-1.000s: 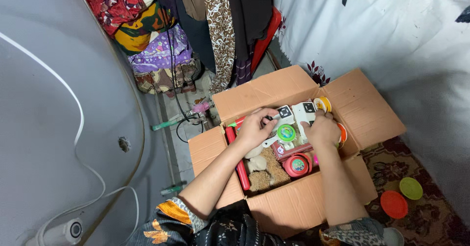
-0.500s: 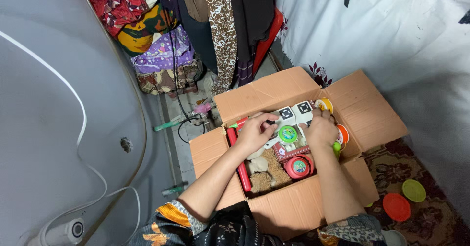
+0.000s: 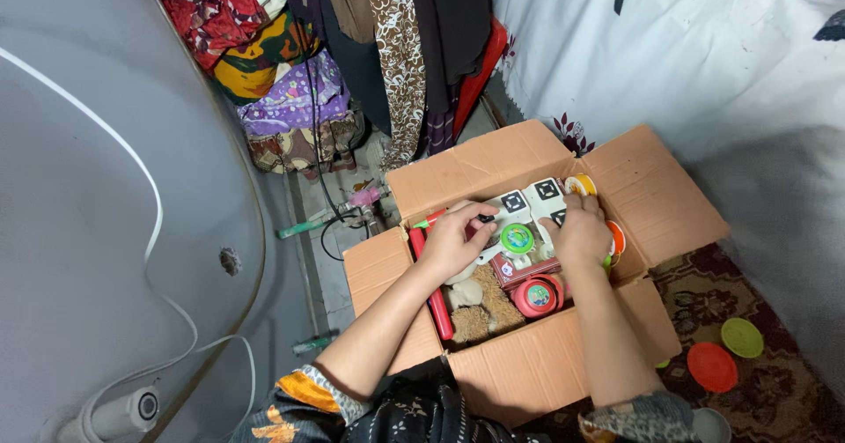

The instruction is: The person sorts small plastic toys and kitchenware from a cardboard box onto a patterned surface, then places them back into the box. They handle items such as a toy fan, a toy frying pan, a toy pot, a toy ladle, and a toy stove, picking them up one by one and returning them to the box.

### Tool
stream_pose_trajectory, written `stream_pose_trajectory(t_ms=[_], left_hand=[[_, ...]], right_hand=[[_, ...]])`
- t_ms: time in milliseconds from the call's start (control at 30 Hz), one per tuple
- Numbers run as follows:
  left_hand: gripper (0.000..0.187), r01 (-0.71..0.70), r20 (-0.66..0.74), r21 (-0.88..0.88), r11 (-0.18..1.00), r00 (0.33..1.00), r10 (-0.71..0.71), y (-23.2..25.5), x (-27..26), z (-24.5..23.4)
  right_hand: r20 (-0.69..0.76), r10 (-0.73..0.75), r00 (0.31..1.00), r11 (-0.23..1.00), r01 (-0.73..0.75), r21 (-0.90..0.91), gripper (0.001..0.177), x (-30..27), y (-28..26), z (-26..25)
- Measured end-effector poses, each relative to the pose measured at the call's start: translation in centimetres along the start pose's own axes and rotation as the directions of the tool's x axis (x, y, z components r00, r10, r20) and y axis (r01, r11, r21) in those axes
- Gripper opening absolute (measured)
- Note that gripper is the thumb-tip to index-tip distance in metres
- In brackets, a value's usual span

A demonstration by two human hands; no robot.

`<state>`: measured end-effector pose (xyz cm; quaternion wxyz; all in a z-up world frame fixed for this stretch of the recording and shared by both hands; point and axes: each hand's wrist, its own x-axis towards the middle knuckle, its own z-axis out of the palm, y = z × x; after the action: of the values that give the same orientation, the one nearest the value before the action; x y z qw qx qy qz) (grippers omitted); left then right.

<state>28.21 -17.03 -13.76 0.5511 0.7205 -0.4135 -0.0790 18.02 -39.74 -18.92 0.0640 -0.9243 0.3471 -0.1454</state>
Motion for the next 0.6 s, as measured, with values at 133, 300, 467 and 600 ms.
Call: stream_pose_trajectory(t_ms=[133,300,467,600], left_hand=[[0.023,-0.03,-0.009,-0.026,0.999,1.0,0.03,2.3,-0.5,-0.7],[0.027,-0.163,0.03,-0.034,0.986,0.986,0.164,6.2,-2.0,0.2],[0.031,-0.216,0.122,-0.065,0.974,0.967,0.222,10.5,-4.7,2.8],[0.032,-0.318,0.139,-0.102,0.943,0.934,0.33,13.9,-6.5,5.9]], right_hand=[[-0.112,0.03,0.993,0.992,-0.016,0.126,0.043,-2.6,0.1,-3.4],[-0.333,0.018,0.943,0.919,0.115,0.377,0.022,-6.7,1.4,-9.2],[-0.273,0.017,0.962,0.838,0.135,0.528,0.017,-11.2,3.1,-14.7],[-0.227,-0.119,0.967,0.79,0.231,0.568,0.018,-16.0,5.1,-18.7]])
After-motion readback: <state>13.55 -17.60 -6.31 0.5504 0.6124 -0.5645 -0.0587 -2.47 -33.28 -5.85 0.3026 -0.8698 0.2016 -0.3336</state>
